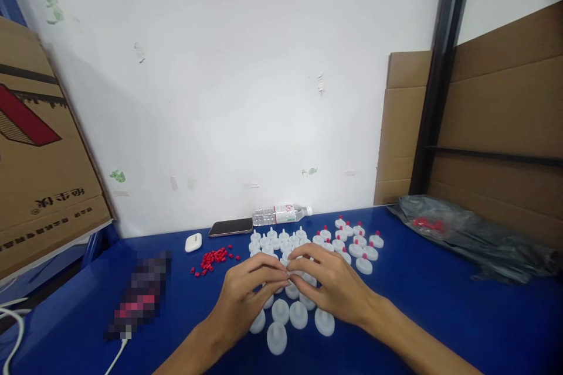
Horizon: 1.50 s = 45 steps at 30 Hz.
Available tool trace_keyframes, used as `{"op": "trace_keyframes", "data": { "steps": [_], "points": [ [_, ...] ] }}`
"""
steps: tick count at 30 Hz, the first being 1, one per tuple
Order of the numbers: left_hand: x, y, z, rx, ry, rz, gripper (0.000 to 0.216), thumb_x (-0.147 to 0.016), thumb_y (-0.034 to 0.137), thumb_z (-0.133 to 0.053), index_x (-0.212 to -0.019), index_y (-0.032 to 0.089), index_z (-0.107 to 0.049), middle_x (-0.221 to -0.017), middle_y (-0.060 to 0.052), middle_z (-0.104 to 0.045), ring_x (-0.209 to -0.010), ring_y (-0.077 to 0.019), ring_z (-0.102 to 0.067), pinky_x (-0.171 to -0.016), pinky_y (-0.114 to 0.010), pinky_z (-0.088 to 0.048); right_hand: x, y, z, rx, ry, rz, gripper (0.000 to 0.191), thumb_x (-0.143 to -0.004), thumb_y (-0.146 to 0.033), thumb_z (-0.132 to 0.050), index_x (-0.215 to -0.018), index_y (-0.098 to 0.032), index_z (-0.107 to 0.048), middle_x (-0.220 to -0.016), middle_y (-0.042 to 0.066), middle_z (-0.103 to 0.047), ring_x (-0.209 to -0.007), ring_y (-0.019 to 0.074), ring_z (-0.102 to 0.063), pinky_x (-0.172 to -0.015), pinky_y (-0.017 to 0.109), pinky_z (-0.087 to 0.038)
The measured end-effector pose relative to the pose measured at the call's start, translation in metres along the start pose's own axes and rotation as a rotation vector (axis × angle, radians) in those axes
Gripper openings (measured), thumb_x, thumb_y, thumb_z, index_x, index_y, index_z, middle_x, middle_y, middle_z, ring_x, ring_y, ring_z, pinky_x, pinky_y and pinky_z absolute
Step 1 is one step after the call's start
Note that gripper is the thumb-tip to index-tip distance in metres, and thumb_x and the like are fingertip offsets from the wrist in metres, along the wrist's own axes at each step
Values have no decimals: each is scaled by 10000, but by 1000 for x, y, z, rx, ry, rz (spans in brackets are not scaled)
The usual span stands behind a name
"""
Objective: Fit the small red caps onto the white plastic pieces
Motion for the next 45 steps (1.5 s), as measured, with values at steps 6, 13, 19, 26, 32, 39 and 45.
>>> {"op": "trace_keyframes", "data": {
  "steps": [6,13,19,26,32,39,45],
  "points": [
    [-3,-2,2,69,38,87,94,-843,129,-735,-854,200,-795,-888,-43,-750,-799,-143,-718,-729,-211,-579,0,-1,0,-3,9,-5,130,-931,-150,-579,-1032,-198,-646,-1028,69,-675,-916,179,-659,-744,289,-558],
    [-3,-4,2,66,50,86,76,-837,152,-747,-843,209,-797,-871,-46,-763,-796,-158,-720,-696,-229,-580,-1,-2,0,0,-7,-13,118,-934,-147,-576,-1021,-194,-640,-1027,66,-675,-911,178,-658,-738,284,-552],
    [-1,-2,0,43,28,67,99,-851,136,-730,-859,210,-794,-885,-42,-759,-805,-148,-715,-725,-224,-573,-1,0,-3,43,-26,-7,104,-933,-156,-577,-1005,-198,-639,-1030,69,-681,-902,186,-660,-725,288,-548],
    [1,-15,-5,67,-10,195,73,-864,211,-728,-839,232,-793,-904,-44,-707,-750,-134,-672,-585,-194,-520,1,-4,1,36,23,34,122,-948,-160,-561,-1024,-197,-648,-1035,77,-685,-902,182,-666,-744,288,-556],
    [7,-30,-3,129,27,352,307,-812,300,-783,-1109,267,-710,-954,-25,-660,-761,-130,-652,-506,-166,-489,1,-9,7,40,69,82,128,-958,-155,-575,-1047,-200,-655,-1087,84,-695,-910,179,-654,-775,295,-551],
    [10,-33,-11,119,-87,455,468,-815,389,-769,-1249,287,-627,-1119,-58,-614,-740,-118,-618,-492,-175,-445,-1,-20,15,69,177,188,175,-950,-84,-565,-1032,-204,-663,-1109,62,-732,-890,173,-638,-778,311,-534],
    [11,-28,-21,132,-227,486,486,-811,414,-751,-1244,222,-640,-1006,-71,-696,-635,-115,-580,-480,-193,-411,1,-27,15,90,198,222,151,-970,-130,-562,-1015,-211,-682,-1093,66,-729,-978,190,-619,-827,342,-518]
  ]
}}
Point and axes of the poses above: each hand's wrist, its own x-axis away from the middle knuckle, its own z-axis out of the back of the hand, y = z × x, the point moved 8 cm from there along -x, towards the middle knuckle
